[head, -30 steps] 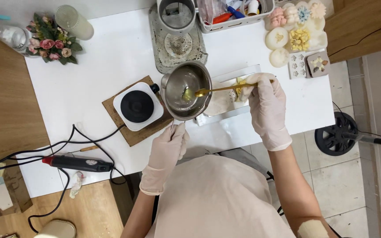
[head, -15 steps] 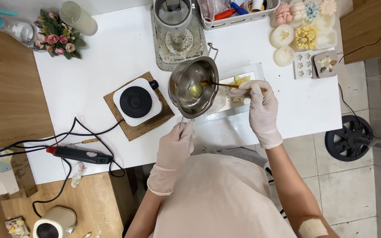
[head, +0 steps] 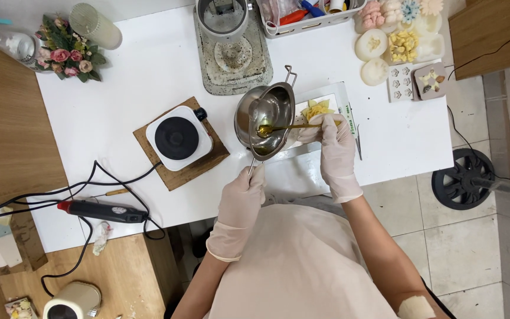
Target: Assembling and detailing a decorative wax flower for a candle using melted wax and a heat gun.
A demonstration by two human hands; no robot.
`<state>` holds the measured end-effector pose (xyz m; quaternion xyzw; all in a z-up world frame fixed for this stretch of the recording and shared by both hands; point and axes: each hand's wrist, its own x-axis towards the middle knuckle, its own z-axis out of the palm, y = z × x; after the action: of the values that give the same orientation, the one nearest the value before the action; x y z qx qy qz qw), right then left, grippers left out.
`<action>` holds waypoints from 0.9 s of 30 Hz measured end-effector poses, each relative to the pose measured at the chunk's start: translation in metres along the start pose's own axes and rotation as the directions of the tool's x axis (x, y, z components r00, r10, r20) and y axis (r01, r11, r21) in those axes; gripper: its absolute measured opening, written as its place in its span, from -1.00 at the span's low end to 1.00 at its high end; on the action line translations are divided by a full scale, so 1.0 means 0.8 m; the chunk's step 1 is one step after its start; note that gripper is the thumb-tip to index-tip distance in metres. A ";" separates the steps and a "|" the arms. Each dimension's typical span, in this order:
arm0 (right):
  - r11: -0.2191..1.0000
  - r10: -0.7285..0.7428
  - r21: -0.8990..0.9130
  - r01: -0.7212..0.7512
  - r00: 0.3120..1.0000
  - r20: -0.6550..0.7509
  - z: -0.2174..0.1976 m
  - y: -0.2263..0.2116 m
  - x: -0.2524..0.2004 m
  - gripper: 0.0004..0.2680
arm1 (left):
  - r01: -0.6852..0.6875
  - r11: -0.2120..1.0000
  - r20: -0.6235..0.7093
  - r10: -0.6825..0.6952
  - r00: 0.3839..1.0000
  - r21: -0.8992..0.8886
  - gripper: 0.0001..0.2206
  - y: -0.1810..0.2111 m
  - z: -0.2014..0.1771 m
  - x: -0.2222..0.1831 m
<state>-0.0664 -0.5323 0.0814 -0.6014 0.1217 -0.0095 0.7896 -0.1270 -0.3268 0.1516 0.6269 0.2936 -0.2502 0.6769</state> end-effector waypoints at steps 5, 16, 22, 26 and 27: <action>0.994 0.093 0.061 -0.089 0.994 -0.056 -0.002 0.003 0.003 -0.83 | -0.101 0.994 0.039 0.099 0.994 0.047 -0.72 -0.007 -0.002 0.005; 0.994 0.087 0.087 -0.073 0.981 -0.174 -0.026 -0.018 0.009 -0.82 | -0.060 0.998 -0.012 0.060 0.998 -0.025 -0.74 -0.012 -0.012 0.035; 0.997 0.066 0.063 -0.053 0.968 -0.242 -0.041 -0.010 0.011 -0.83 | -0.178 0.975 -0.087 0.190 0.978 0.131 -0.74 -0.038 -0.021 0.058; 1.000 0.024 -0.008 -0.026 0.970 -0.240 -0.041 -0.002 0.007 -0.83 | -0.181 0.982 -0.077 0.185 0.980 0.050 -0.75 -0.038 -0.025 0.056; 0.999 0.012 -0.039 -0.022 0.971 -0.239 -0.043 -0.002 0.005 -0.83 | -0.194 0.977 -0.067 0.200 0.978 0.087 -0.74 -0.036 -0.023 0.054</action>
<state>-0.0694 -0.5657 0.0739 -0.6109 0.2210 -0.0726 0.7568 -0.1185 -0.3096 0.1004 0.6884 0.2450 -0.1697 0.6612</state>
